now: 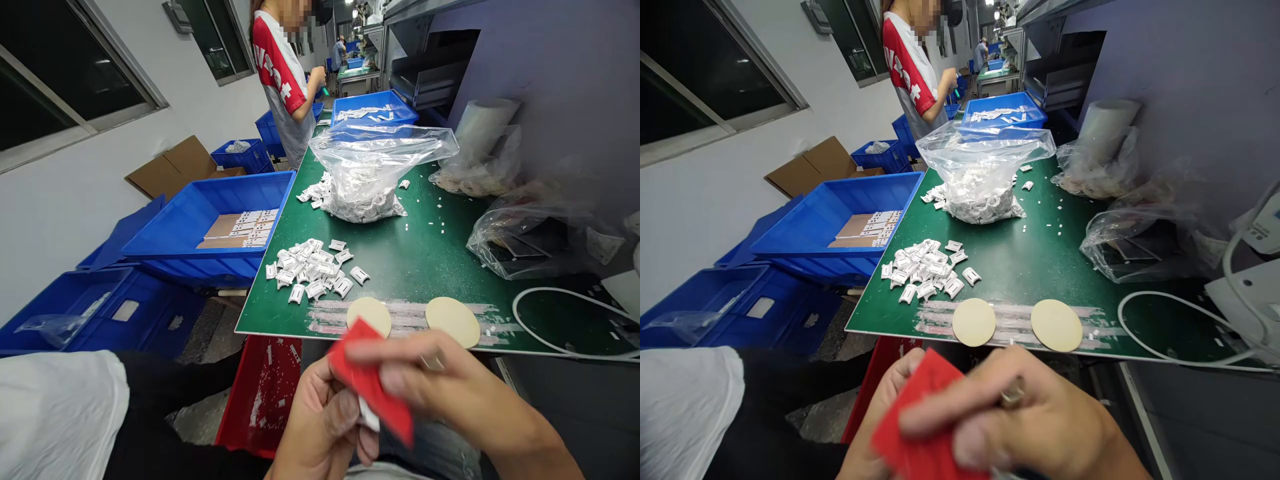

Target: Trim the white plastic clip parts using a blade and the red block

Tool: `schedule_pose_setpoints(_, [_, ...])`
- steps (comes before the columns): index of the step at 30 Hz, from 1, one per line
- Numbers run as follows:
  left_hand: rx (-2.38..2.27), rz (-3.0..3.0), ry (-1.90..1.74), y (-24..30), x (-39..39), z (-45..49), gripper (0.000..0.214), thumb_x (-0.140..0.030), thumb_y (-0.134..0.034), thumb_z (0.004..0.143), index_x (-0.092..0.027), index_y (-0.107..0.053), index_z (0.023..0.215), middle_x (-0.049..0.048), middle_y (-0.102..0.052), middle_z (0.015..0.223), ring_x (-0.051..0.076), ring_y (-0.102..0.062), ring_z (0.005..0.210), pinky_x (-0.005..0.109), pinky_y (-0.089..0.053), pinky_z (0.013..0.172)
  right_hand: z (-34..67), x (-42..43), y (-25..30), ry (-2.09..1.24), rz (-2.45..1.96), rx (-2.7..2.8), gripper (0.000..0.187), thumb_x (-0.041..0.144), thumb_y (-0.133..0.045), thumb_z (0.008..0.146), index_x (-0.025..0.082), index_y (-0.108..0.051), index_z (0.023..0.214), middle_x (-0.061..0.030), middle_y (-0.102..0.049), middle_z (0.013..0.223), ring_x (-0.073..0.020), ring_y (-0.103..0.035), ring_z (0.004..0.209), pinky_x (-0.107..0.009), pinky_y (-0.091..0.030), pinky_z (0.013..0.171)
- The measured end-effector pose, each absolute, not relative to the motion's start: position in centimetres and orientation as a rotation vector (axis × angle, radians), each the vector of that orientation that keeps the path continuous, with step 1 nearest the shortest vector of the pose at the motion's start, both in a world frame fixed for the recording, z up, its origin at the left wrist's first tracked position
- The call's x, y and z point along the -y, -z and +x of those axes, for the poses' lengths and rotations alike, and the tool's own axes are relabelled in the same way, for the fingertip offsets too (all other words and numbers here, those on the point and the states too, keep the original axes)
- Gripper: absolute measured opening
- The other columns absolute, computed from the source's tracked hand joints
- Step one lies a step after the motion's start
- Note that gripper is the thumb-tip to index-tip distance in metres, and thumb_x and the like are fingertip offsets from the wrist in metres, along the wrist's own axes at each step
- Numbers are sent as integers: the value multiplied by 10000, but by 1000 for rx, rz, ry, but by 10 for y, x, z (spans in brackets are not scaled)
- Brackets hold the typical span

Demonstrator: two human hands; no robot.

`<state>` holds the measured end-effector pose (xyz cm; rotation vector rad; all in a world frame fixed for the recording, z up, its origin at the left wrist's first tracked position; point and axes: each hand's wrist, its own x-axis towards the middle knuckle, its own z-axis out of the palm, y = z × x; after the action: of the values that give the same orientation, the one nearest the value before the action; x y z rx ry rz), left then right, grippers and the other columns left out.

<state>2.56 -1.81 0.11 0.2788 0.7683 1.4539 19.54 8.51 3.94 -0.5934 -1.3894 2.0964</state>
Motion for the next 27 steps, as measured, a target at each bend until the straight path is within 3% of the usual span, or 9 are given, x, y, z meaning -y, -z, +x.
schedule_pose_setpoints(2, [-794,290,-1420,4,19,23,332,-391,-1000,789,-170,-778,897,10,-747,680,80,-665,501,122,-483,478,189,-93,-41,-1915,-749,1432,376,624,-885,842,275,-944,967,-64,-842,756,-268,-809,761,-327,-649,628])
schedule_pose_setpoints(6, [-810,312,-1371,12,20,19,405,-457,-1023,744,-165,-789,898,23,-753,656,83,-665,503,138,-522,514,182,-99,-45,-1809,-785,1500,461,655,-918,779,267,-938,1027,-49,-831,715,-285,-812,766,-366,-666,659])
schedule_pose_setpoints(10, [-792,355,-1378,16,23,15,358,-435,-1004,778,-174,-782,881,29,-769,664,118,-709,516,155,-539,495,183,-96,-45,-1783,-818,1546,385,622,-879,843,266,-940,978,-28,-802,657,-247,-778,656,-361,-658,646])
schedule_pose_setpoints(14, [-761,414,-1394,14,25,13,337,-437,-987,802,-184,-787,899,38,-799,711,122,-732,538,158,-552,506,182,-97,-38,-1571,-987,1526,288,515,-896,863,270,-940,1007,-22,-812,669,-265,-788,699,-395,-679,721])
schedule_pose_setpoints(19, [-884,434,-1495,1,23,16,343,-427,-996,791,-184,-760,848,27,-787,707,113,-715,569,189,-567,585,183,-89,-30,-1460,-1080,1443,316,506,-826,950,328,-906,1199,-45,-897,982,-279,-827,912,-397,-674,900])
schedule_pose_setpoints(22, [-962,527,-1578,1,19,15,362,-440,-1016,757,-202,-754,831,15,-765,726,116,-714,656,196,-568,649,185,-78,-34,-1515,-1049,1361,302,555,-802,967,344,-917,1150,-53,-877,1012,-227,-789,818,-297,-648,734])
schedule_pose_setpoints(24, [-1084,718,-1667,5,18,13,275,-400,-986,804,-227,-791,890,21,-780,770,139,-737,710,220,-601,672,185,-71,-38,-1562,-1081,1237,311,583,-802,958,325,-920,1087,-49,-838,962,-177,-708,707,-243,-582,602])
schedule_pose_setpoints(26, [-1288,1054,-1792,10,17,10,139,-243,-927,863,-249,-830,962,29,-818,819,178,-786,767,264,-654,702,184,-67,-38,-1614,-1122,1115,322,601,-805,945,308,-903,1034,-35,-797,929,-155,-635,661,-222,-538,547])
schedule_pose_setpoints(27, [-1414,1233,-1883,11,17,9,174,-156,-899,866,-256,-843,997,28,-840,852,197,-810,802,289,-680,734,184,-65,-37,-1632,-1137,1078,315,596,-799,951,302,-889,1018,-25,-776,904,-151,-616,658,-219,-535,551])
